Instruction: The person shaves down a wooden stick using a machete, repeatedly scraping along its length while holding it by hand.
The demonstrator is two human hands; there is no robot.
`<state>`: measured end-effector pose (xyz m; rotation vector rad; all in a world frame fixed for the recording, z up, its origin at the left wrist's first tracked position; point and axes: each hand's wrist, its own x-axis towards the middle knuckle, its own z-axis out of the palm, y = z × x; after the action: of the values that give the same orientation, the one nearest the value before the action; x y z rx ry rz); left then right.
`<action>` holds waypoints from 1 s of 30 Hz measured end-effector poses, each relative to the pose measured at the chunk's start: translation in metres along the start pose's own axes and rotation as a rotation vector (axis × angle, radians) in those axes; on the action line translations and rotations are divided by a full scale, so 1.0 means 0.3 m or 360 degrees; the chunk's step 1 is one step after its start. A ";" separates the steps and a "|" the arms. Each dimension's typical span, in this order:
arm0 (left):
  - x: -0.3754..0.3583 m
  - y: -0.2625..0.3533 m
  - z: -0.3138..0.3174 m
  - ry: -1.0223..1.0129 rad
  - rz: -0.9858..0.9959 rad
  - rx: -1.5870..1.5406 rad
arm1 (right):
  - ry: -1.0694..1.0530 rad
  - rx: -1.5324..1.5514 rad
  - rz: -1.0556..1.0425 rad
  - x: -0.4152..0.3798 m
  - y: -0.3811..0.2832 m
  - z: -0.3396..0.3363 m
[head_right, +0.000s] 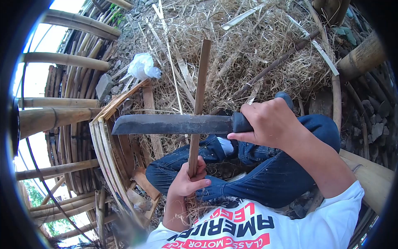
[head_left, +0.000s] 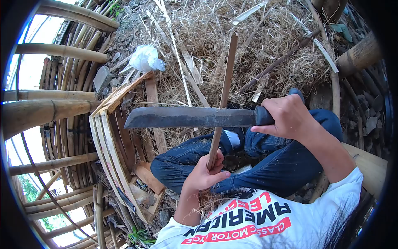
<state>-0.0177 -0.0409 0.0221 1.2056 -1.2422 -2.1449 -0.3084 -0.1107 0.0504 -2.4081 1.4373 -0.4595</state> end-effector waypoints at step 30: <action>-0.092 -0.077 -0.058 -0.0040 -0.0101 -0.0073 | 0.0176 0.0025 0.0453 0.022 0.082 -0.067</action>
<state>0.0140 -0.0188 0.0119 1.2183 -1.1730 -2.2281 -0.3332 -0.1295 0.0592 -2.1477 1.7816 -0.5375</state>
